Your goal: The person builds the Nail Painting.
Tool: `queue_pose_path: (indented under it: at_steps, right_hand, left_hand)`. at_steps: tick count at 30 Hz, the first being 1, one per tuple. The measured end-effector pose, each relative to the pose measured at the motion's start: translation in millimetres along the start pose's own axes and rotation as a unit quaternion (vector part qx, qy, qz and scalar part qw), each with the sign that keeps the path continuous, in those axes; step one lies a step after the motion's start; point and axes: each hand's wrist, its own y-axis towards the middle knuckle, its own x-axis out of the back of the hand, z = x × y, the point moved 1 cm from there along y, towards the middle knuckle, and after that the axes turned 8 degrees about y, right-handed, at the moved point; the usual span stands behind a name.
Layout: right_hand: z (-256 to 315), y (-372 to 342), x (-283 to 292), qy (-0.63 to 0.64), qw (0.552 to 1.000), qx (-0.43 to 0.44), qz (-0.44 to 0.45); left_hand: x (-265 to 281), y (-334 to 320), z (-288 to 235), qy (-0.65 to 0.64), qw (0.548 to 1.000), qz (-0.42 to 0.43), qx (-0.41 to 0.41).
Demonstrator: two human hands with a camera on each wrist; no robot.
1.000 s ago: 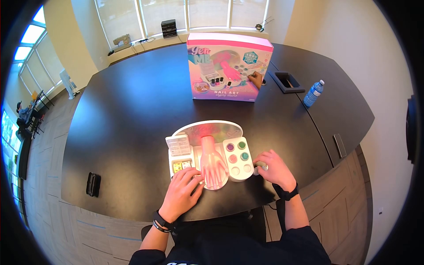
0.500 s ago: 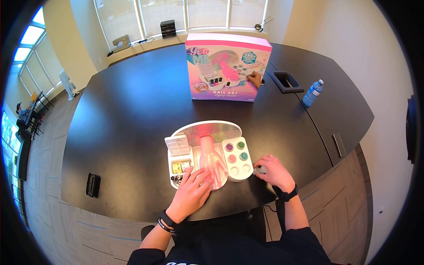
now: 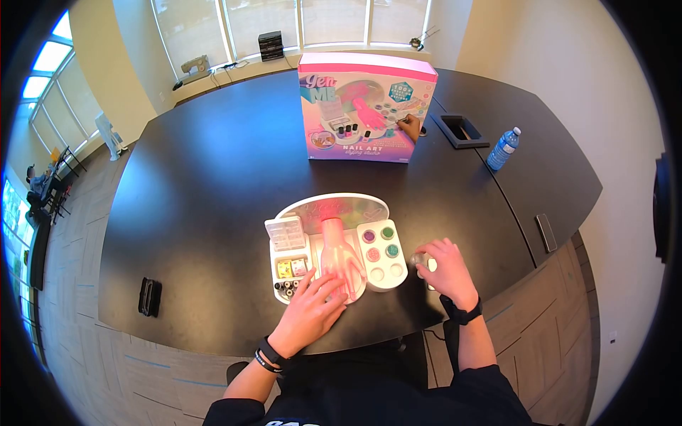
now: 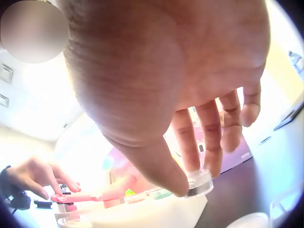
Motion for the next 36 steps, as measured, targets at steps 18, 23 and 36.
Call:
queue_pose_path:
  at_steps: [18,23,36]
  right_hand:
    - [41.1,2.7,-28.0,0.092,0.990,0.098,0.043]
    - [42.2,4.4,-36.0,0.094,0.986,0.133,0.049]
    - [44.6,4.7,-39.7,0.089,0.986,0.127,0.064]
  left_hand:
    - [6.2,-3.7,-1.5,-0.034,0.999,0.001,-0.002]
    - [6.0,-4.6,-2.0,-0.039,0.999,0.002,0.001]
    - [13.2,-5.9,-1.3,-0.060,0.998,-0.005,0.005]
